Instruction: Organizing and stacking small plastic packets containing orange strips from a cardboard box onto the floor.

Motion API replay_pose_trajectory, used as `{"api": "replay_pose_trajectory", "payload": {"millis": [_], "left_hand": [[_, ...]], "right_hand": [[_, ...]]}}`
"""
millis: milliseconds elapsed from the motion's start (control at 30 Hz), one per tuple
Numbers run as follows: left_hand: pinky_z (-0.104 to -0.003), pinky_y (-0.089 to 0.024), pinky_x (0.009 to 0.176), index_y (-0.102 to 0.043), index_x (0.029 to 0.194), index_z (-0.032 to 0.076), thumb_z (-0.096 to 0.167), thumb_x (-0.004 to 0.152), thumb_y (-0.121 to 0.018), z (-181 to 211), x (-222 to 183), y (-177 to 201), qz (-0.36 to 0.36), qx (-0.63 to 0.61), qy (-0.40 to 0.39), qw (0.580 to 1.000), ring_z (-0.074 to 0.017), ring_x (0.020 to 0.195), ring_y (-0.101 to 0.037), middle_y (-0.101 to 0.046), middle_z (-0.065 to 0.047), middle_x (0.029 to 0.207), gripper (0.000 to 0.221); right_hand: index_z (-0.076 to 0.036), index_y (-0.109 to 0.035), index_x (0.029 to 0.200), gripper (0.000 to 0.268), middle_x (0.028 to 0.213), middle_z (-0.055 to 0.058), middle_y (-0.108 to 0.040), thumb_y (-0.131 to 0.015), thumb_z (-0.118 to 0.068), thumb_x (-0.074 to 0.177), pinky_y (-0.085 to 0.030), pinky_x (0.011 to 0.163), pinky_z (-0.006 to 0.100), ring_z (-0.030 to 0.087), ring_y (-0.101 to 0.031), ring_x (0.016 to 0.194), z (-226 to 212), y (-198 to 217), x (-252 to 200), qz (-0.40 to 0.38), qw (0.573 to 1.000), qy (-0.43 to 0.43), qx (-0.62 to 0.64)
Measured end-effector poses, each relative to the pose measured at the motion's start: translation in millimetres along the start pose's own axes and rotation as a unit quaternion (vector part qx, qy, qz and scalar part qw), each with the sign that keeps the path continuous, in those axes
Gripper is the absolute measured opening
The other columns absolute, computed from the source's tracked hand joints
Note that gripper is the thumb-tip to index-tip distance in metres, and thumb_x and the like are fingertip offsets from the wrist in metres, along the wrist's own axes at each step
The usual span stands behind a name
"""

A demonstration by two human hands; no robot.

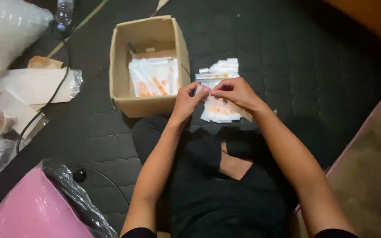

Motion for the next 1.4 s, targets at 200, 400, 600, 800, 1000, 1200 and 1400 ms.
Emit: {"api": "replay_pose_trajectory", "payload": {"millis": [200, 400, 600, 800, 1000, 1200, 1400], "left_hand": [[-0.025, -0.051, 0.067, -0.077, 0.093, 0.009, 0.021, 0.093, -0.078, -13.7, -12.9, -8.1, 0.044, 0.051, 0.008, 0.998, -0.0098, 0.069, -0.062, -0.068, -0.003, 0.071, 0.012], [-0.027, -0.049, 0.066, -0.079, 0.098, 0.012, 0.022, 0.093, -0.078, -35.1, -10.1, 7.6, 0.081, 0.118, 0.004, 0.990, -0.0103, 0.071, -0.060, -0.067, -0.004, 0.071, 0.011], [-0.026, -0.047, 0.066, -0.078, 0.098, 0.015, 0.019, 0.090, -0.081, -50.7, -15.4, 19.2, 0.086, 0.122, 0.038, 0.988, -0.0099, 0.068, -0.055, -0.066, 0.001, 0.072, 0.009], [-0.026, -0.047, 0.068, -0.077, 0.099, 0.017, 0.021, 0.091, -0.076, -65.4, -18.5, 14.9, 0.110, 0.125, 0.077, 0.983, -0.0107, 0.071, -0.057, -0.067, -0.001, 0.073, 0.009], [-0.026, -0.047, 0.069, -0.077, 0.097, 0.021, 0.026, 0.088, -0.078, -79.2, -10.3, 13.1, 0.107, 0.141, 0.078, 0.981, -0.0110, 0.072, -0.059, -0.071, -0.001, 0.074, 0.011], [-0.026, -0.046, 0.068, -0.077, 0.096, 0.022, 0.025, 0.088, -0.076, -77.9, -10.2, 11.6, 0.108, 0.143, 0.095, 0.979, -0.0095, 0.072, -0.057, -0.069, 0.001, 0.072, 0.008], [-0.024, -0.044, 0.064, -0.076, 0.096, 0.020, 0.022, 0.089, -0.073, -76.8, -11.5, 6.9, 0.104, 0.132, 0.110, 0.980, -0.0089, 0.066, -0.053, -0.068, 0.000, 0.068, 0.007]], "right_hand": [[-0.003, -0.078, 0.093, 0.012, 0.071, 0.010, -0.073, -0.084, -0.008, 0.084, -0.054, 0.053, 0.027, 0.014, -0.066, 0.055, 38.9, 44.4, -36.5, -0.001, 0.999, -0.020, -0.042], [-0.005, -0.079, 0.093, 0.009, 0.072, 0.008, -0.073, -0.082, -0.009, 0.085, -0.052, 0.057, 0.025, 0.011, -0.064, 0.060, 57.0, 81.2, -67.8, 0.018, 0.995, -0.071, -0.061], [-0.005, -0.077, 0.100, 0.017, 0.077, 0.010, -0.073, -0.082, -0.011, 0.085, -0.050, 0.060, 0.022, 0.014, -0.066, 0.066, 83.8, 104.4, -92.7, 0.081, 0.992, -0.098, -0.006], [-0.006, -0.078, 0.104, 0.019, 0.083, 0.014, -0.075, -0.083, -0.012, 0.086, -0.051, 0.063, 0.021, 0.016, -0.070, 0.072, 98.0, 110.9, -92.6, 0.129, 0.986, -0.099, 0.022], [-0.005, -0.077, 0.107, 0.025, 0.084, 0.015, -0.074, -0.084, -0.015, 0.086, -0.053, 0.057, 0.018, 0.017, -0.072, 0.068, 130.4, 125.3, -88.7, 0.166, 0.976, -0.133, 0.040], [0.001, -0.075, 0.109, 0.027, 0.086, 0.020, -0.073, -0.084, -0.012, 0.087, -0.059, 0.057, 0.023, 0.020, -0.073, 0.066, 137.9, 122.9, -87.8, 0.166, 0.971, -0.155, 0.076], [0.000, -0.074, 0.110, 0.025, 0.082, 0.016, -0.071, -0.082, -0.010, 0.088, -0.059, 0.053, 0.021, 0.017, -0.071, 0.061, 142.4, 125.1, -87.7, 0.160, 0.969, -0.168, 0.083]]}}
Point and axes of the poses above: each hand's wrist, its own x-axis towards the middle knuckle, its own y-axis out of the back of the hand, z = x × y, the point moved 6 cm from there along x, towards the middle knuckle
